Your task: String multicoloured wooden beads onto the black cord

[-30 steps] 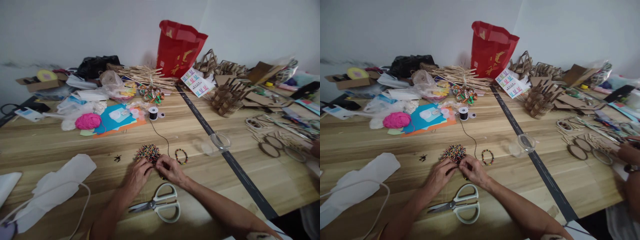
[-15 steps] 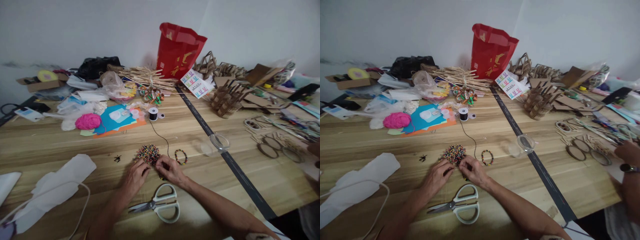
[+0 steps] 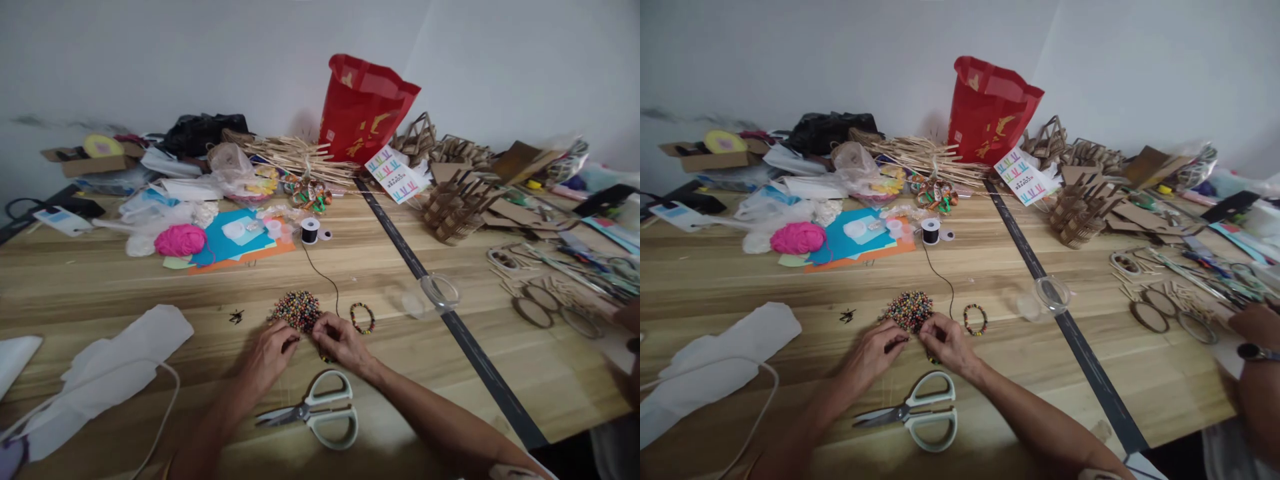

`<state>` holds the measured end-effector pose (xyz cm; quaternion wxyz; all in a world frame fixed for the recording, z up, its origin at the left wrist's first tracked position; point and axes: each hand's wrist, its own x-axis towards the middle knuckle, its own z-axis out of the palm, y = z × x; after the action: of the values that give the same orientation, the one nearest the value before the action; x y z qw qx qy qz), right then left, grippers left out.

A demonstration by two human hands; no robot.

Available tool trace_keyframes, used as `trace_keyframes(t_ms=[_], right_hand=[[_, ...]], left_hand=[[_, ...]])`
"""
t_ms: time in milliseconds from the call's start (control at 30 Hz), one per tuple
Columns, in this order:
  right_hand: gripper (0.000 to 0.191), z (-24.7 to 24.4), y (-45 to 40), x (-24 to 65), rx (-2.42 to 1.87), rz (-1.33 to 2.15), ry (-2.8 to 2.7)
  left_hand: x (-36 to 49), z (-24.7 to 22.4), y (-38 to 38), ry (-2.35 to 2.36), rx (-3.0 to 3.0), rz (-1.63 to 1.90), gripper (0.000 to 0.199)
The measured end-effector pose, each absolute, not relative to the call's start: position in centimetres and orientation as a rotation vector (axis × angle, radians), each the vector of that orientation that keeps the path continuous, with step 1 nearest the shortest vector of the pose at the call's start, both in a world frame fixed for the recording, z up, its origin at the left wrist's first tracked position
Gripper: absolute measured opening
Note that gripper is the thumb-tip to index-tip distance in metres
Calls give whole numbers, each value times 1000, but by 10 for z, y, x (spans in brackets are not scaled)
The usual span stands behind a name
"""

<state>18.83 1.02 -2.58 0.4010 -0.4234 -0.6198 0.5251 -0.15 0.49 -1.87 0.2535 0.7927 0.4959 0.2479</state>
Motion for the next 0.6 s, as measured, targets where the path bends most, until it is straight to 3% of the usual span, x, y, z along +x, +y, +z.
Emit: trace_keyframes(t_ms=[200, 600], right_hand=[[36, -19, 15, 190, -1077, 1601, -1402], [35, -21, 20, 181, -1081, 1537, -1497]], left_hand=[[-2, -19, 5, 1361, 2183, 635, 14], [2, -1, 8, 1337, 2204, 402, 15]])
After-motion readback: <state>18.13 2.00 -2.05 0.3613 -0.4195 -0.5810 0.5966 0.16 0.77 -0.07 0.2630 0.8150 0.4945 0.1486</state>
